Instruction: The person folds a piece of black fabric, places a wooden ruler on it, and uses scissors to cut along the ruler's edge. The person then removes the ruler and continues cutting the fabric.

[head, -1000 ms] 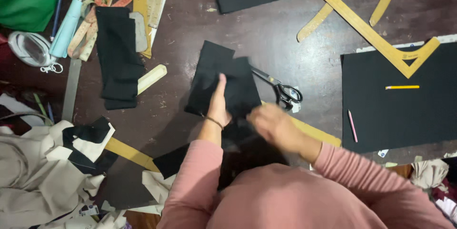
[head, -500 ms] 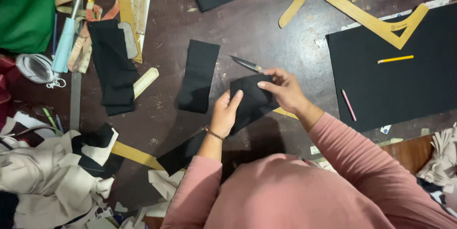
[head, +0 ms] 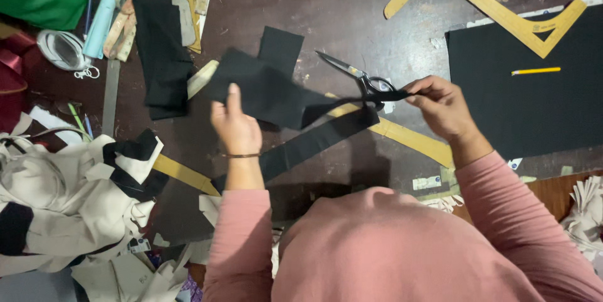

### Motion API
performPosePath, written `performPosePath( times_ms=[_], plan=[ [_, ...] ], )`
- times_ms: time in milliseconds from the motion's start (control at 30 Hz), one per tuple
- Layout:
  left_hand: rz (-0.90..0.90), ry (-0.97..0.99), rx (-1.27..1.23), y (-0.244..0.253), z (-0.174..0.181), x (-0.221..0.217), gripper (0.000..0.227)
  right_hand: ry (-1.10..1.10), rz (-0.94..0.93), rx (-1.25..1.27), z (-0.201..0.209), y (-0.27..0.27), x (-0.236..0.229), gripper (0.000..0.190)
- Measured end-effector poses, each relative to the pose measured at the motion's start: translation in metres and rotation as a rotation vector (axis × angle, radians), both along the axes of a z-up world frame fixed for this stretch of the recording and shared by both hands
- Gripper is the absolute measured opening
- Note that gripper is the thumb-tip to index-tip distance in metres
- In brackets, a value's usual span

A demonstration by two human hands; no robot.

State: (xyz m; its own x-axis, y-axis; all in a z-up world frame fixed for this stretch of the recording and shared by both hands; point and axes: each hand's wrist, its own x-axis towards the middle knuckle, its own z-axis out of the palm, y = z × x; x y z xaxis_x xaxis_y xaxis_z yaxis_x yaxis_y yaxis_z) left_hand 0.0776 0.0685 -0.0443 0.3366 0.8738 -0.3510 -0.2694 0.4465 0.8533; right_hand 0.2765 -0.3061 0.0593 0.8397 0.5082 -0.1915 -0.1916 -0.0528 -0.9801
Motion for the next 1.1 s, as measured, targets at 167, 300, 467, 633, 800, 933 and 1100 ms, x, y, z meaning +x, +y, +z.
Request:
performPosePath(
  times_ms=[167, 300, 467, 633, 800, 933, 1100],
  plan=[
    [0.051, 0.005, -0.184, -0.001, 0.018, -0.02, 0.024, -0.401, 0.207, -0.164, 0.013, -0.019, 0.014, 0.012],
    [-0.216, 0.364, -0.094, -0.04, 0.056, -0.018, 0.093, -0.655, 0.239, -0.66, -0.021, -0.017, 0.011, 0.036],
    [-0.4, 0.548, 0.31, -0.083, 0.044, -0.018, 0.032, -0.121, 0.184, -0.156, -0.008, 0.102, -0.068, 0.025],
    [-0.465, 0.661, 0.536, -0.101, 0.06, -0.003, 0.035, 0.182, 0.021, 0.059, -0.014, 0.159, -0.097, 0.038],
    [-0.549, 0.476, 0.61, -0.106, 0.065, 0.005, 0.026, 0.226, -0.027, 0.083, -0.043, 0.153, -0.092, 0.015],
    [-0.579, 0.258, 0.291, -0.11, 0.049, 0.001, 0.018, 0.397, -0.129, 0.133, -0.025, 0.149, -0.087, 0.013],
    [-0.537, 0.16, 0.145, -0.106, 0.02, -0.006, 0.024, 0.49, -0.082, 0.251, -0.019, 0.144, -0.085, 0.01]
  ],
)
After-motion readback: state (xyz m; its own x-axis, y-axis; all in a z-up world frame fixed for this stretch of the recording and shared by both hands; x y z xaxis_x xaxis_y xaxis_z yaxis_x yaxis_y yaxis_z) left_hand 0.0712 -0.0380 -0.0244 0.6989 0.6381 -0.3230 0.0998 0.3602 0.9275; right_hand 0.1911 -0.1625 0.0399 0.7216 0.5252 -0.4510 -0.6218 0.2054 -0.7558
